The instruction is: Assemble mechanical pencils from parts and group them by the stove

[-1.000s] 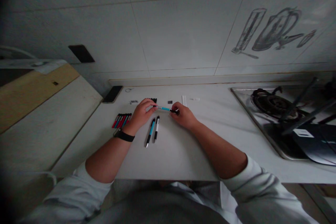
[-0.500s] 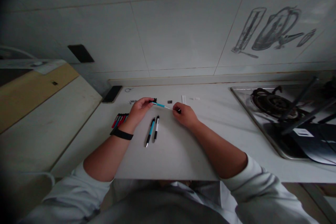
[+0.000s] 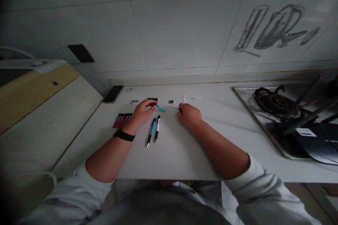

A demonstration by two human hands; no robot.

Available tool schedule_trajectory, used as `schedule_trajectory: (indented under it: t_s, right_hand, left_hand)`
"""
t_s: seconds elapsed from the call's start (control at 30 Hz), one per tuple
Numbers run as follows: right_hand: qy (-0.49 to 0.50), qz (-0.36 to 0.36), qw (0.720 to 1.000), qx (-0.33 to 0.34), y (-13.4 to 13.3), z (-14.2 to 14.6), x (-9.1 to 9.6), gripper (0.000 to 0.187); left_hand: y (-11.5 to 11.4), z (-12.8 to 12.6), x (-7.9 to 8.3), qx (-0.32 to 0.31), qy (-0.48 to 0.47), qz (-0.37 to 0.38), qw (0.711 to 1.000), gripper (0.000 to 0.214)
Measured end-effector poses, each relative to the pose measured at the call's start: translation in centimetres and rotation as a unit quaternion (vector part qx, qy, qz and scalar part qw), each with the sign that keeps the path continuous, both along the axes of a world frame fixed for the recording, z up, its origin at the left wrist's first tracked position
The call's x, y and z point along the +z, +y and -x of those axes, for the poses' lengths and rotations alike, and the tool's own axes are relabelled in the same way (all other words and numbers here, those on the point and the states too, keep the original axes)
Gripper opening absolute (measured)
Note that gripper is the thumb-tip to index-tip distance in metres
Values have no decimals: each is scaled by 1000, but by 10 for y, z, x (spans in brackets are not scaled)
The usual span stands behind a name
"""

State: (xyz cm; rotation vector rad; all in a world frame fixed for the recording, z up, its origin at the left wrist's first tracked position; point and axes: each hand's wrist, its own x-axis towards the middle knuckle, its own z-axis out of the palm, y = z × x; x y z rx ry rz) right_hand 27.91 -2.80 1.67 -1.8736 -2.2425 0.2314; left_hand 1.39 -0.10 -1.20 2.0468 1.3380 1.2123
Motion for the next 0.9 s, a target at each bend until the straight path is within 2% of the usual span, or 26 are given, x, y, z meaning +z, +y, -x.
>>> schedule_trajectory:
  t_s: [0.17,0.3,0.43,0.53,0.7,0.8,0.9]
  right_hand:
    - [5,10,1000,-7,1,0,0,17]
    - [19,8,1000,-4,1,1,0,17]
    - [39,-14,999,-2,1,0,-1,17]
    - [45,-23,999,5,2,-1,-4,17]
    - [53,-32,998,19,3,-1,-6,15]
    - [55,-32,998,22,3,0,-7,15]
    - [55,-30,998,25,3,0,-7,16]
  left_hand:
    - [0,-2,3,10,-30,9,999,19]
    - [2,4,12,21,-71,14,997,17]
    - [7,27,29,54,-127,0,990,29]
    - [9,53,42,76,-120,0,990,28]
    - [4,85,51,57,3,88,994,30]
    - [2,91,44,54,124,143,980,24]
    - [2,91,33,65,222,156,960,17]
